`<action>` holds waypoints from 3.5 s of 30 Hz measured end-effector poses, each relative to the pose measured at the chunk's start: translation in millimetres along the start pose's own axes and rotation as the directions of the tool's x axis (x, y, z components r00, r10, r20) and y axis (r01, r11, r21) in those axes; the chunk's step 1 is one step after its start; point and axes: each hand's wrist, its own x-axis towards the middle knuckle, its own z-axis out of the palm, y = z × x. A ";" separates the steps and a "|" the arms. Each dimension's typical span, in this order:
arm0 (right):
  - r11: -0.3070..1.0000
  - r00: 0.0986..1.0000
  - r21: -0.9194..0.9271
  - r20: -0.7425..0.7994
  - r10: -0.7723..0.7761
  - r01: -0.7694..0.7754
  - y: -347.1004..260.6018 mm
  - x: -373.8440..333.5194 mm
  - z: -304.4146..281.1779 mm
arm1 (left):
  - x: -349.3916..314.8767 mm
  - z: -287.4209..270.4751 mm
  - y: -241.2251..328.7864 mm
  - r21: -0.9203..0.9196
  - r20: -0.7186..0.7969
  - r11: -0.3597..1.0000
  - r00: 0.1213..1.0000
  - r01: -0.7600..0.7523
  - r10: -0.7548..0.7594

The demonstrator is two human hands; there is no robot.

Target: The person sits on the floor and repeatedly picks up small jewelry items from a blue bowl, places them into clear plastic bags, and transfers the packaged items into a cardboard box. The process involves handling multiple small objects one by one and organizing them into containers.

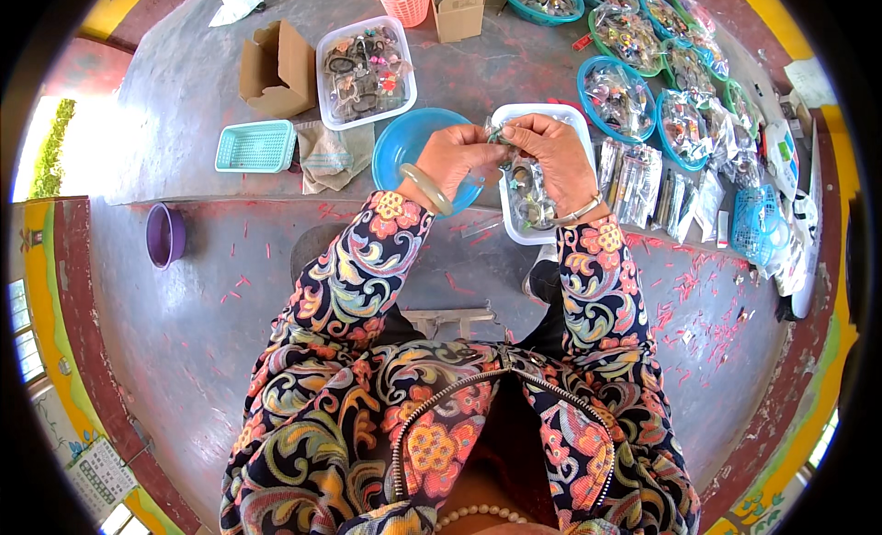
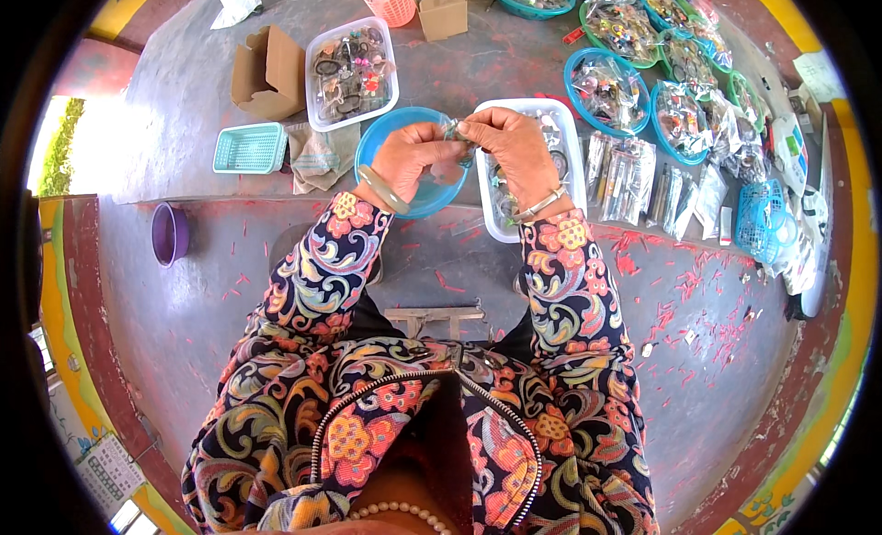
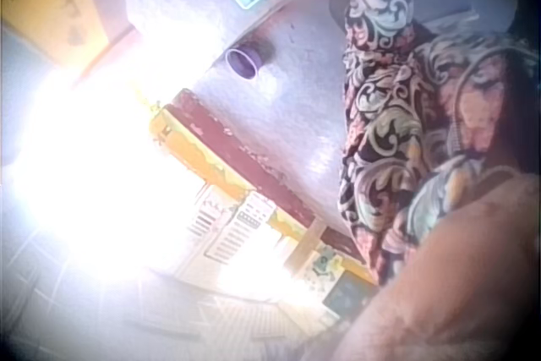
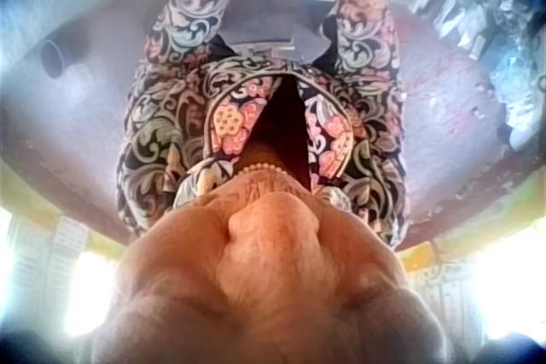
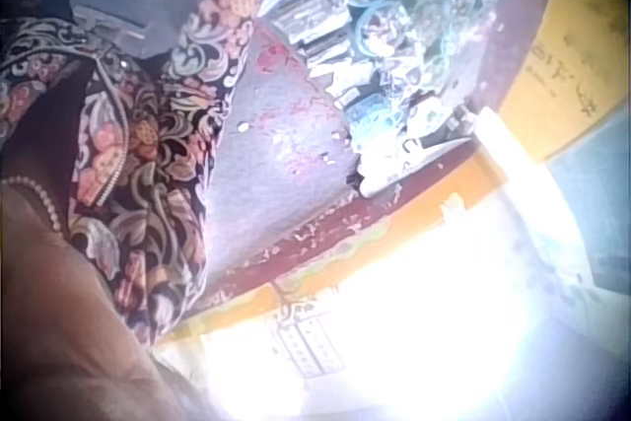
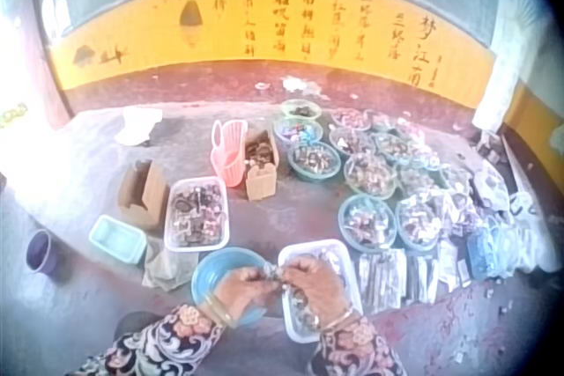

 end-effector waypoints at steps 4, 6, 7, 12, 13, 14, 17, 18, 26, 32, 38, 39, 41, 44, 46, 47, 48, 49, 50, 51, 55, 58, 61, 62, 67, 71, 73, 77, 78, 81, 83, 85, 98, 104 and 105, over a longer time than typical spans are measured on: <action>0.998 1.000 0.060 0.003 0.008 -0.008 2.6 2.1 -3.3 | 3.1 -1.0 -3.0 -0.110 -0.008 0.994 1.000 -0.018 0.017; 1.000 1.000 0.023 -0.001 -0.003 0.003 4.3 2.3 -4.2 | 1.9 -1.5 -3.6 -0.065 -0.020 0.997 0.999 -0.051 0.049; 1.000 1.000 0.005 -0.004 -0.008 0.008 3.0 2.0 -3.5 | 1.3 -1.3 -2.7 -0.042 -0.024 0.997 0.998 -0.066 0.065; 0.999 0.990 -0.034 -0.137 -0.031 0.027 -11.0 -3.2 -2.5 | -2.3 1.5 4.6 0.173 -0.117 0.959 0.962 -0.225 0.247; 0.999 0.978 -0.027 -0.203 -0.040 0.035 -12.4 -4.5 -2.3 | -3.5 2.6 6.7 0.230 -0.141 0.939 0.945 -0.257 0.294; 0.998 0.983 -0.061 -0.183 0.017 -0.029 -12.4 -5.1 -4.4 | -4.4 4.1 9.0 0.292 -0.152 0.916 0.933 -0.274 0.328; 0.973 0.973 -0.069 -0.091 0.213 -0.220 -11.7 -6.1 -8.7 | -5.3 4.1 10.7 0.490 -0.145 0.801 0.875 -0.343 0.463; 0.957 0.957 -0.010 -0.024 0.289 -0.289 -11.6 -5.5 -7.4 | -5.2 1.1 8.9 0.593 -0.087 0.703 0.836 -0.393 0.541; 0.898 0.947 0.300 0.120 0.298 -0.321 -0.4 -1.2 -13.2 | -0.1 -6.6 8.6 0.817 0.360 0.030 0.549 -0.576 0.755; 0.952 0.992 0.279 0.018 0.123 -0.124 4.4 4.3 -16.0 | -2.2 3.5 7.5 0.864 -0.016 0.294 0.561 -0.409 0.827; 0.994 0.997 0.108 -0.062 0.043 -0.036 1.0 2.5 -9.7 | 1.1 -5.2 8.2 -0.095 -0.123 0.993 0.990 -0.076 0.064; 0.995 0.998 0.089 -0.055 0.043 -0.038 1.9 2.8 -10.0 | 1.0 -5.0 9.2 -0.238 -0.040 0.971 0.999 0.026 -0.036; 0.998 0.998 0.056 -0.036 0.044 -0.042 4.8 3.7 -10.9 | 0.3 -0.7 9.2 -0.148 -0.073 0.989 0.997 0.003 -0.014; 0.998 0.998 0.019 0.006 0.061 -0.061 8.4 5.4 -11.4 | 2.0 -2.2 5.7 -0.085 -0.097 0.996 0.995 -0.009 0.001; 0.997 0.997 -0.005 0.027 0.077 -0.077 7.4 4.1 -10.8 | 1.9 -3.8 4.7 -0.082 -0.107 0.997 0.994 -0.003 -0.005; 0.997 0.996 0.003 0.022 0.083 -0.083 6.5 3.8 -10.0 | 1.4 -4.2 5.1 -0.088 -0.113 0.996 0.993 0.004 -0.014; 0.996 0.996 0.010 0.017 0.088 -0.088 5.2 3.6 -9.0 | 1.1 -4.5 5.3 -0.094 -0.120 0.995 0.993 0.012 -0.024; 0.995 0.996 0.018 0.011 0.094 -0.094 3.7 3.3 -7.8 | 1.4 -5.3 4.3 -0.079 -0.111 0.997 0.994 0.010 -0.018; 0.994 0.995 0.029 0.005 0.101 -0.101 2.2 3.1 -6.8 | 2.1 -6.5 2.6 -0.064 -0.102 0.998 0.995 0.007 -0.013; 0.993 0.994 0.042 -0.001 0.109 -0.109 0.8 2.9 -6.0 | 2.4 -7.3 1.6 -0.048 -0.093 0.999 0.996 0.004 -0.009; 0.990 0.991 0.055 0.026 0.130 -0.131 2.1 2.4 -9.6 | 2.4 -5.9 0.7 0.023 -0.050 1.000 0.999 0.006 -0.005; 0.991 0.992 0.057 0.000 0.125 -0.125 4.4 3.5 -11.3 | 2.2 -3.6 1.4 0.003 -0.040 1.000 0.999 0.006 -0.006; 0.990 0.992 0.085 -0.042 0.119 -0.115 7.5 4.1 -9.3 | 3.1 -3.2 0.1 -0.034 -0.031 0.999 1.000 -0.003 0.002; 0.990 0.992 0.081 -0.038 0.119 -0.116 7.1 3.9 -8.9 | 3.3 -2.4 0.2 -0.052 -0.027 0.999 1.000 -0.013 0.011; 0.992 0.992 0.031 -0.013 0.124 -0.124 0.6 1.3 -4.9 | 2.1 -2.9 3.0 -0.055 -0.057 0.998 0.998 0.005 -0.008; 0.992 0.992 0.007 0.010 0.124 -0.124 2.6 2.8 -5.8 | 3.1 -5.0 1.8 -0.066 -0.086 0.998 0.996 -0.008 0.002; 0.993 0.992 0.023 -0.029 0.120 -0.119 0.7 1.1 -1.9 | 3.0 -4.4 2.2 -0.033 -0.106 0.999 0.994 -0.015 0.011; 0.983 0.987 0.094 0.012 0.160 -0.160 2.1 1.9 -5.3 | -1.3 1.1 7.0 0.173 -0.099 0.983 0.992 -0.054 0.072; 0.980 0.986 0.111 0.021 0.165 -0.167 2.9 2.1 -5.3 | -2.2 1.8 7.9 0.244 -0.085 0.967 0.992 -0.068 0.091; 0.975 0.982 0.120 0.021 0.187 -0.188 2.9 1.5 -2.4 | -2.3 0.6 5.1 0.360 -0.047 0.930 0.995 -0.069 0.092; 0.973 0.982 0.129 0.003 0.190 -0.189 3.5 1.7 -3.5 | -0.5 1.7 3.6 0.377 -0.048 0.925 0.997 -0.039 0.061; 0.972 0.983 0.150 -0.019 0.184 -0.179 6.6 3.1 -5.9 | 0.1 2.5 4.1 0.325 -0.061 0.946 0.998 0.000 0.021; 0.984 0.974 0.169 -0.203 0.097 -0.063 4.6 2.3 -4.5 | 4.0 -4.9 -0.5 -0.005 0.032 0.996 0.995 0.092 -0.092; 0.982 0.981 0.155 -0.148 0.129 -0.106 4.6 2.8 -4.2 | 2.3 -5.3 2.1 -0.023 -0.047 0.994 0.993 0.106 -0.107; 0.982 0.984 0.151 -0.125 0.129 -0.110 3.1 1.8 -3.6 | 2.3 -5.8 2.0 -0.011 -0.060 0.995 0.993 0.103 -0.104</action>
